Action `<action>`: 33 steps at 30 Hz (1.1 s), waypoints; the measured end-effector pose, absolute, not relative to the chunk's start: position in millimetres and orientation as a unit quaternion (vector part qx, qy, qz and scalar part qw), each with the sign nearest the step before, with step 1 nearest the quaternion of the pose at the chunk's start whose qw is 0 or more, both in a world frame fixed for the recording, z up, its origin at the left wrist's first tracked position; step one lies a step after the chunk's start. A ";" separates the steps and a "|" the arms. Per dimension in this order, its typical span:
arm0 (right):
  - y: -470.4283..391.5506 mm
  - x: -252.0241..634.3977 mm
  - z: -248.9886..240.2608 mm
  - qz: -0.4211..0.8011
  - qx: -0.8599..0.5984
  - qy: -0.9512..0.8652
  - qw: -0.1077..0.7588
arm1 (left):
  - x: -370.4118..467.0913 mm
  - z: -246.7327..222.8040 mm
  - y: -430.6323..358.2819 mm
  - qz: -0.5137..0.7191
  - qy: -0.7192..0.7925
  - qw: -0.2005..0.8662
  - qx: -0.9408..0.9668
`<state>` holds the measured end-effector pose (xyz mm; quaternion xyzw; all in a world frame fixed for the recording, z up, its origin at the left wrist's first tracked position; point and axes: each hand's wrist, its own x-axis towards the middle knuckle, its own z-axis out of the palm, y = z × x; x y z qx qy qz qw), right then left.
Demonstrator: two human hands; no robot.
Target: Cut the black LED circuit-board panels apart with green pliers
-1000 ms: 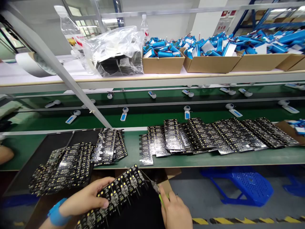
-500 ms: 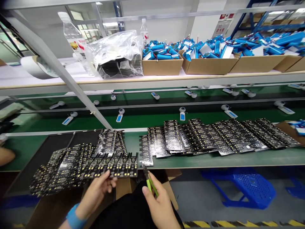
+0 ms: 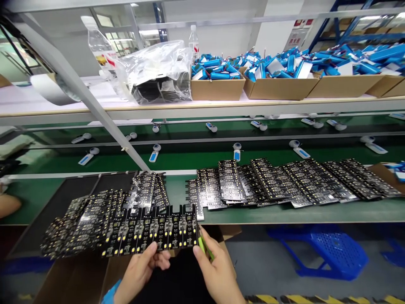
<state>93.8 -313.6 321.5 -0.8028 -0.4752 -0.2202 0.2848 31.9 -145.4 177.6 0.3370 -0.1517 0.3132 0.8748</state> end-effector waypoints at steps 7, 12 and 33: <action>-318.4 91.4 320.1 -0.206 -0.808 -0.437 0.339 | 31.1 180.5 -148.3 0.305 -0.161 0.872 0.347; -320.4 89.8 330.8 -0.135 -0.811 -0.462 0.332 | 30.9 178.0 -145.7 0.303 -0.164 0.862 0.371; -336.3 122.0 306.7 -0.351 -0.861 -0.350 -0.115 | 23.2 168.5 -133.3 0.432 0.019 0.765 0.478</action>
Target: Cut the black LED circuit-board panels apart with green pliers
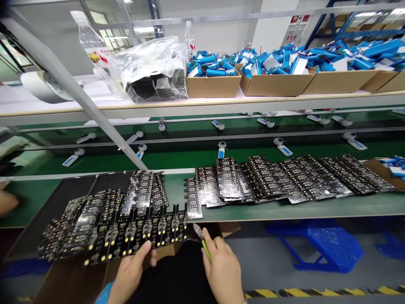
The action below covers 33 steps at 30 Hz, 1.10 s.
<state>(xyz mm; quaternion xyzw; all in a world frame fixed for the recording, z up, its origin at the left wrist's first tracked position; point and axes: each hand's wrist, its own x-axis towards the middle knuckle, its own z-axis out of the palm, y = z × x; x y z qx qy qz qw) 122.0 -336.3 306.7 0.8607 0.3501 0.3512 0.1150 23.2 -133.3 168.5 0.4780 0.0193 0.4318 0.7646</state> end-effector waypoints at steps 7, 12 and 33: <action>-360.6 171.3 305.2 0.283 0.900 0.301 0.137 | 65.3 107.9 -31.0 0.598 0.136 0.629 0.478; -369.8 186.5 299.7 0.241 0.916 0.294 0.130 | 108.2 100.5 44.6 0.603 0.229 0.623 0.443; -407.5 214.7 274.3 0.260 0.915 0.297 0.090 | 263.9 293.5 -112.6 0.349 0.269 0.563 0.699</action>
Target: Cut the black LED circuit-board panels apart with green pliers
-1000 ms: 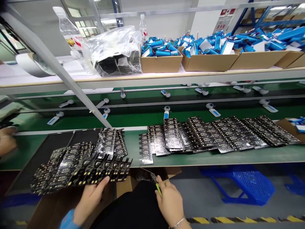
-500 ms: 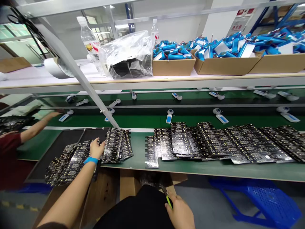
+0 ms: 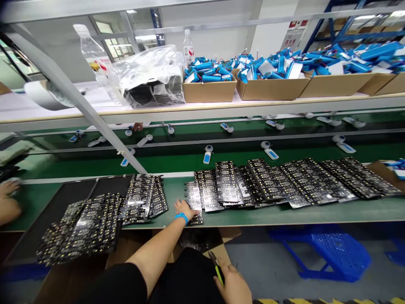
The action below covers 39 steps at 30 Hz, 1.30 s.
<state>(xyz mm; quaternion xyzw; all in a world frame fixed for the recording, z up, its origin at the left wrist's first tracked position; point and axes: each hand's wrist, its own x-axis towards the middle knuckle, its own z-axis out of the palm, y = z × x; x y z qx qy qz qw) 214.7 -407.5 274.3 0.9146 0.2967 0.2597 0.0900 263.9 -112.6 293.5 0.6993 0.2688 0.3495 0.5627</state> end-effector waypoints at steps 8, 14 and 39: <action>-418.1 198.8 289.4 0.231 0.910 0.345 0.011 | 211.8 261.9 -59.4 0.447 0.186 0.583 0.652; -372.8 133.3 314.9 0.302 0.843 0.442 -0.052 | 98.2 196.9 -44.4 0.486 0.091 0.553 0.671; -331.1 105.5 318.7 0.151 0.852 0.500 0.035 | -6.0 136.9 -88.7 0.399 0.093 0.534 0.740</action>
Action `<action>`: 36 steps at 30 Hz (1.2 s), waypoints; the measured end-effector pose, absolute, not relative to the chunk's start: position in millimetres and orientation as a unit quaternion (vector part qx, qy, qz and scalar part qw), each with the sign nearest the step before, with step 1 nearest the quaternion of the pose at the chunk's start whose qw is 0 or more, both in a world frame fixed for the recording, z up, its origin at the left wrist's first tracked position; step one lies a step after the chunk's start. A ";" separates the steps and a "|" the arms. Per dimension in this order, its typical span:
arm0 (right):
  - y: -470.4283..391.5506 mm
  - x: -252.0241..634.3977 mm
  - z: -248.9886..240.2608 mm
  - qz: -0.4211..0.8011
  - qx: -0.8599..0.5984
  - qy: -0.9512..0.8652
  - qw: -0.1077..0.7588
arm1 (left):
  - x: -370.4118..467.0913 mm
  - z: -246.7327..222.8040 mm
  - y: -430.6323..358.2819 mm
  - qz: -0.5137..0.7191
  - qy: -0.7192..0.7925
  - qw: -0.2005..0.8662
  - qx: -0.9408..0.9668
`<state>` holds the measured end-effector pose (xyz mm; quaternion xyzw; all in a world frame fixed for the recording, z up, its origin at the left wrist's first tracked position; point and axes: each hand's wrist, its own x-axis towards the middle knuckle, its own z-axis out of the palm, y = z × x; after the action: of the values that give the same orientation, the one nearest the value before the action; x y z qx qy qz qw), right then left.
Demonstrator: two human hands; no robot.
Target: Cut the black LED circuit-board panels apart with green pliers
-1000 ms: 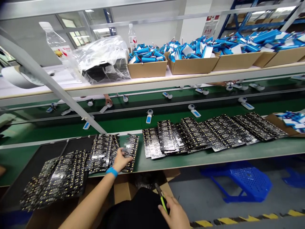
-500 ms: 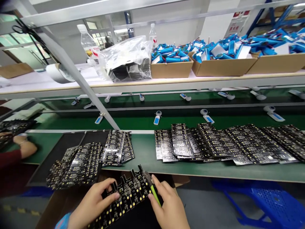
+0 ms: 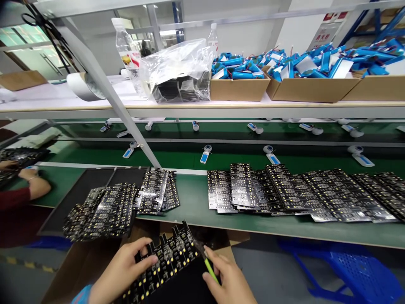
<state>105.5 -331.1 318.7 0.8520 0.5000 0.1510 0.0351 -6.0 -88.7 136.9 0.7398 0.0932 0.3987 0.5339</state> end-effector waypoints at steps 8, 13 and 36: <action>-360.2 124.1 300.5 0.266 0.868 0.405 0.105 | -2.3 143.7 -87.0 0.400 0.082 0.559 0.722; -357.8 114.9 326.4 0.186 0.887 0.419 -0.064 | -2.2 147.1 -85.3 0.392 0.050 0.554 0.733; -345.1 96.6 355.6 0.072 0.847 0.510 -0.132 | -5.0 156.3 -94.6 0.397 0.048 0.544 0.738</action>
<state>96.6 -345.1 355.6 0.8468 0.5103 0.0720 -0.1316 -5.0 -94.6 156.3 0.7376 0.0482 0.3973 0.5438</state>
